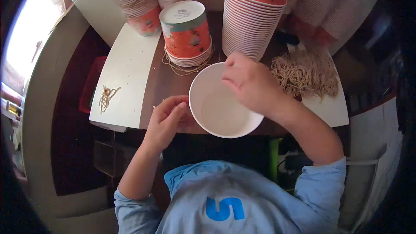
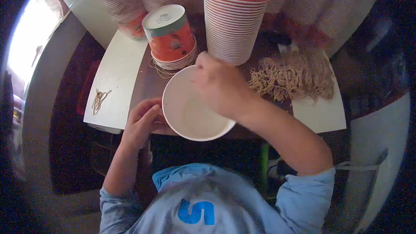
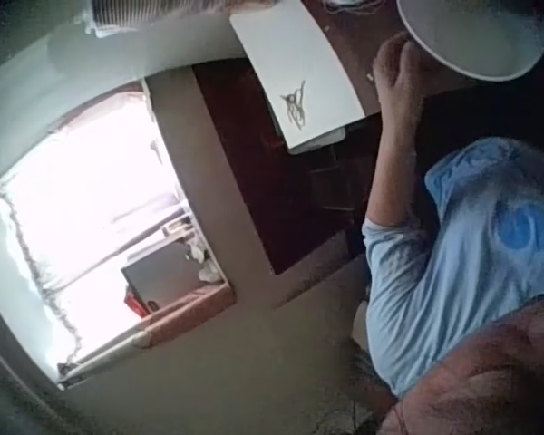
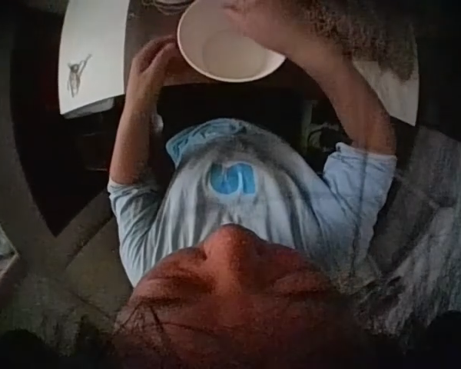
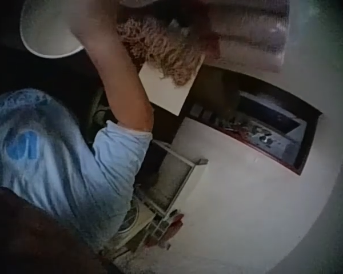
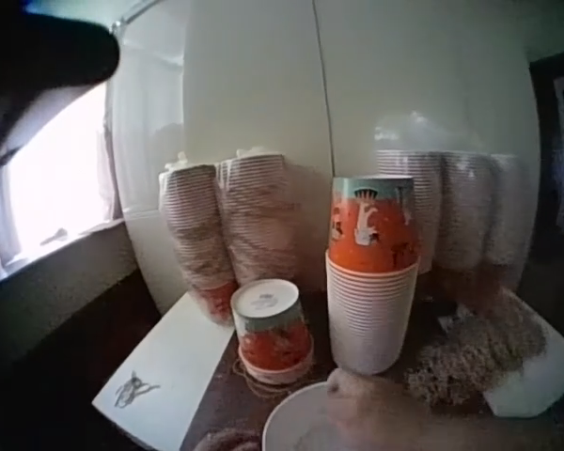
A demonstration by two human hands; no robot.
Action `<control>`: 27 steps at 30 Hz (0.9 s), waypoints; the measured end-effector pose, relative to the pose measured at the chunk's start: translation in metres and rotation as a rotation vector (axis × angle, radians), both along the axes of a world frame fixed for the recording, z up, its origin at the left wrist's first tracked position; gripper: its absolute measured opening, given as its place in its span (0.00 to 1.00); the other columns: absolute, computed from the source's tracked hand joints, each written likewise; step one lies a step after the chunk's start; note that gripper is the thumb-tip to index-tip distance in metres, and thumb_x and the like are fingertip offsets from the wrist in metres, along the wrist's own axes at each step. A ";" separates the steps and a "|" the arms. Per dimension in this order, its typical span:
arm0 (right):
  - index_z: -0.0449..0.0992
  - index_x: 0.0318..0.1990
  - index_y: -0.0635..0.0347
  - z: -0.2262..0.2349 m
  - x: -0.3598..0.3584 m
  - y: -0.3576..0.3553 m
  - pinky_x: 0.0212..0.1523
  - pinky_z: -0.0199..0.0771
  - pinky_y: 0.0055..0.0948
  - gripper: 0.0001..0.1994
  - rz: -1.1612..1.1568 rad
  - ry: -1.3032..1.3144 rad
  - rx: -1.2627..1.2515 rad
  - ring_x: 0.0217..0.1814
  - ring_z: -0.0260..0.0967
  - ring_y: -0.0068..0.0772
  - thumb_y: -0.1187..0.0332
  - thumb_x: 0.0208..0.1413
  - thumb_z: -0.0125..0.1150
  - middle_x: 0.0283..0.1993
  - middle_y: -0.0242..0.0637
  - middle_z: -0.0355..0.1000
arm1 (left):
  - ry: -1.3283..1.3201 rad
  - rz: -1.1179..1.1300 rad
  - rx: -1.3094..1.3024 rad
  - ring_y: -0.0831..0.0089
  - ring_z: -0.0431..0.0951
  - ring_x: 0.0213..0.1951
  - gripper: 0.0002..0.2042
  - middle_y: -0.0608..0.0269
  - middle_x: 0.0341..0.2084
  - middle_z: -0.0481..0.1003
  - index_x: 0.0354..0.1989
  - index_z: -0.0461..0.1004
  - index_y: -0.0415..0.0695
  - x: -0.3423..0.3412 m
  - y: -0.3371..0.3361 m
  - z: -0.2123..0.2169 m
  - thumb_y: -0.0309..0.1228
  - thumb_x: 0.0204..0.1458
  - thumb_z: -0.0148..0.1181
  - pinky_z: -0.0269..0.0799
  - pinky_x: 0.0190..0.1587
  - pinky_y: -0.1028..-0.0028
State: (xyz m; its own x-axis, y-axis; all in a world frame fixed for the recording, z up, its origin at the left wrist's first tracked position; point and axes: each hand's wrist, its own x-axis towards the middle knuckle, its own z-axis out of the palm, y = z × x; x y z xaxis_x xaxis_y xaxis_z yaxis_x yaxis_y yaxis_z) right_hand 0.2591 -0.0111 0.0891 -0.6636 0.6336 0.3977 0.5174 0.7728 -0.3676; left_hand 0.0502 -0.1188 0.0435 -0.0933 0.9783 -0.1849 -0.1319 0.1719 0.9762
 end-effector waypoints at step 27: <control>0.78 0.28 0.63 -0.026 -0.042 -0.010 0.34 0.71 0.33 0.06 0.059 0.087 -0.584 0.32 0.71 0.38 0.71 0.45 0.60 0.31 0.43 0.71 | 0.746 0.007 0.370 0.77 0.74 0.33 0.09 0.59 0.35 0.75 0.38 0.76 0.37 -0.003 0.005 0.004 0.20 0.47 0.60 0.70 0.36 0.79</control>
